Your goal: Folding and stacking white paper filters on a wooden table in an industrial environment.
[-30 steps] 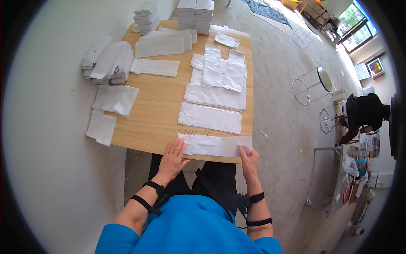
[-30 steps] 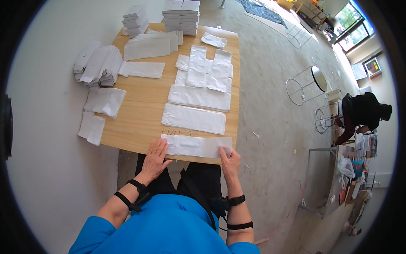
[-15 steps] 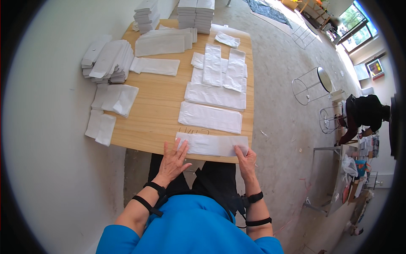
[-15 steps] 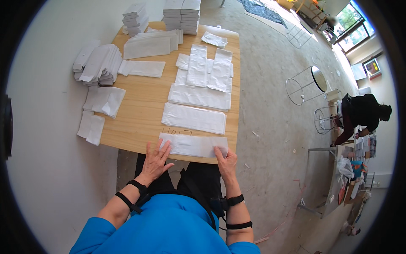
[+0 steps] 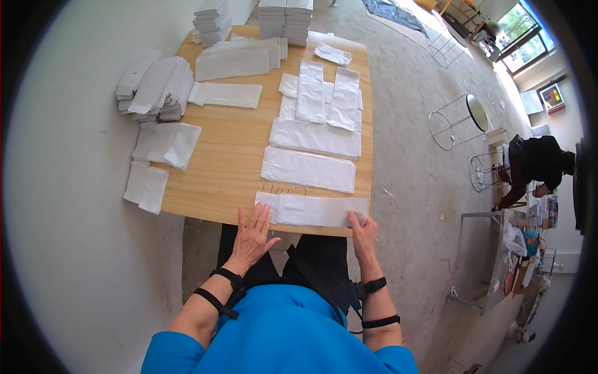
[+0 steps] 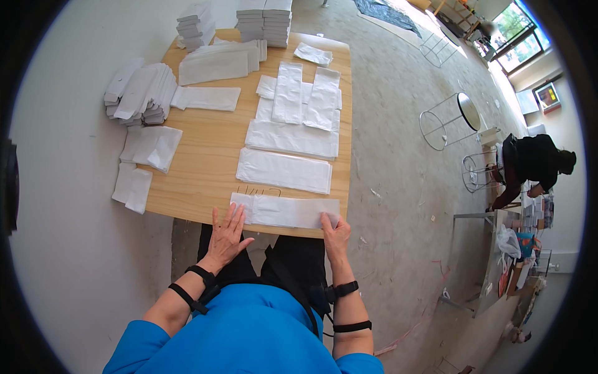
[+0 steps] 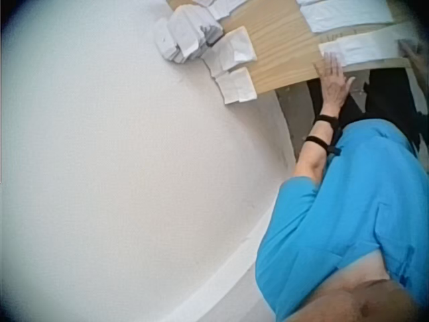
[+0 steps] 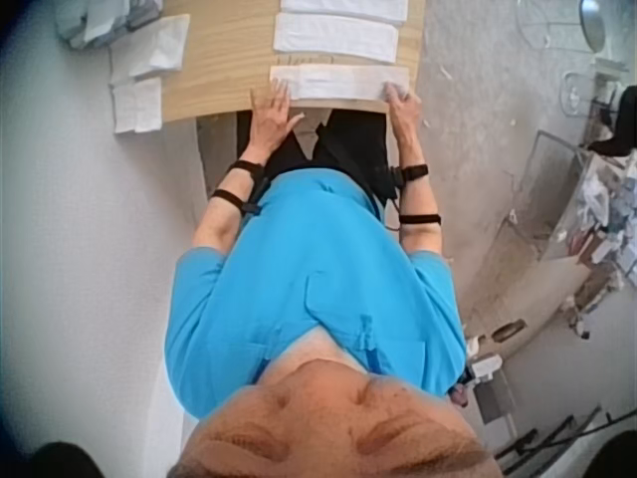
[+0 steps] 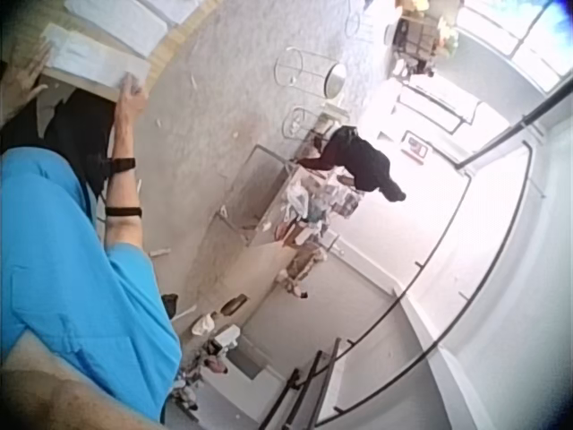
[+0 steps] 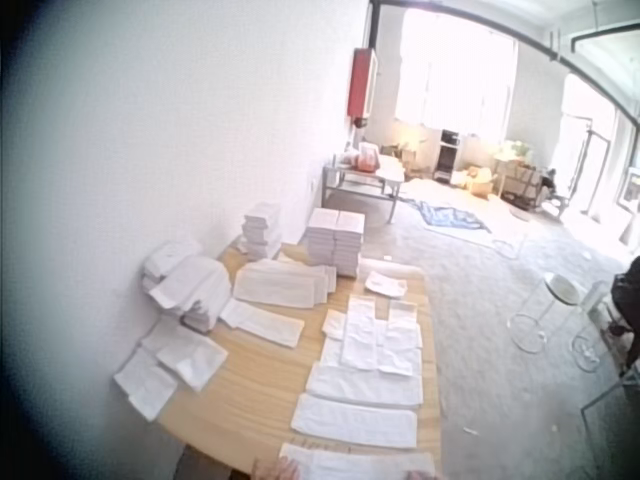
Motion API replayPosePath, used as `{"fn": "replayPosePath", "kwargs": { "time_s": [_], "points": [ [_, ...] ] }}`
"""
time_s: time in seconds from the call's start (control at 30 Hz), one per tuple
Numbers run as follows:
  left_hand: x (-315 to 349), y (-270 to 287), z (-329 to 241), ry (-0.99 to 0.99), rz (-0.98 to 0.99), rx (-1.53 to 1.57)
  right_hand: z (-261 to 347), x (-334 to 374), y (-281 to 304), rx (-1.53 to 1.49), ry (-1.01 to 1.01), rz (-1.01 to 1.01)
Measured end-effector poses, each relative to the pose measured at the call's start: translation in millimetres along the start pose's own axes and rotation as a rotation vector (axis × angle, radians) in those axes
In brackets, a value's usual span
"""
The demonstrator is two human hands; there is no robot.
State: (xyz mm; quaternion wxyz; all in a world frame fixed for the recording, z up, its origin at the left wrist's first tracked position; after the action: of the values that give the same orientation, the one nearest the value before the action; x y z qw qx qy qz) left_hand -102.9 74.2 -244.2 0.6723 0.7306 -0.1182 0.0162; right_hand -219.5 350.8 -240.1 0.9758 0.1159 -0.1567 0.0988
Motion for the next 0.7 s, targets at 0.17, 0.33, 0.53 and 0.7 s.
{"fn": "replayPosePath", "kwargs": {
  "time_s": [0.17,0.33,0.53,0.7],
  "points": [
    [-2.5,1.7,-2.1,-0.011,-0.001,0.007,-27.4,-6.6,11.0,0.104,-0.040,-0.105],
    [-0.9,1.5,0.8,-0.007,0.002,0.022,-23.4,-0.3,10.2,0.177,-0.230,-0.217],
    [-1.1,3.5,0.5,0.000,-0.024,0.025,36.6,13.7,-35.5,0.599,0.334,-0.308],
    [-5.4,2.6,-1.2,-0.019,-0.029,0.028,28.0,-5.5,-113.8,-0.079,0.120,0.175]
  ]
}}
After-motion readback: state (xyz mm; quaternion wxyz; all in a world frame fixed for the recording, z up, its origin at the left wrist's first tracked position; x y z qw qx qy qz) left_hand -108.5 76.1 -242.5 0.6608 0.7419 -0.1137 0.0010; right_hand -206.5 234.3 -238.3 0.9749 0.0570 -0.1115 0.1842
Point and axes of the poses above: each hand's wrist, its own x-axis away from the middle knuckle, its own y-axis out of the back of the hand, z = x × y, the point moved 2 cm from there along -x, towards the middle knuckle, and after that the axes turned 11 degrees about z, right-handed, at the moved point
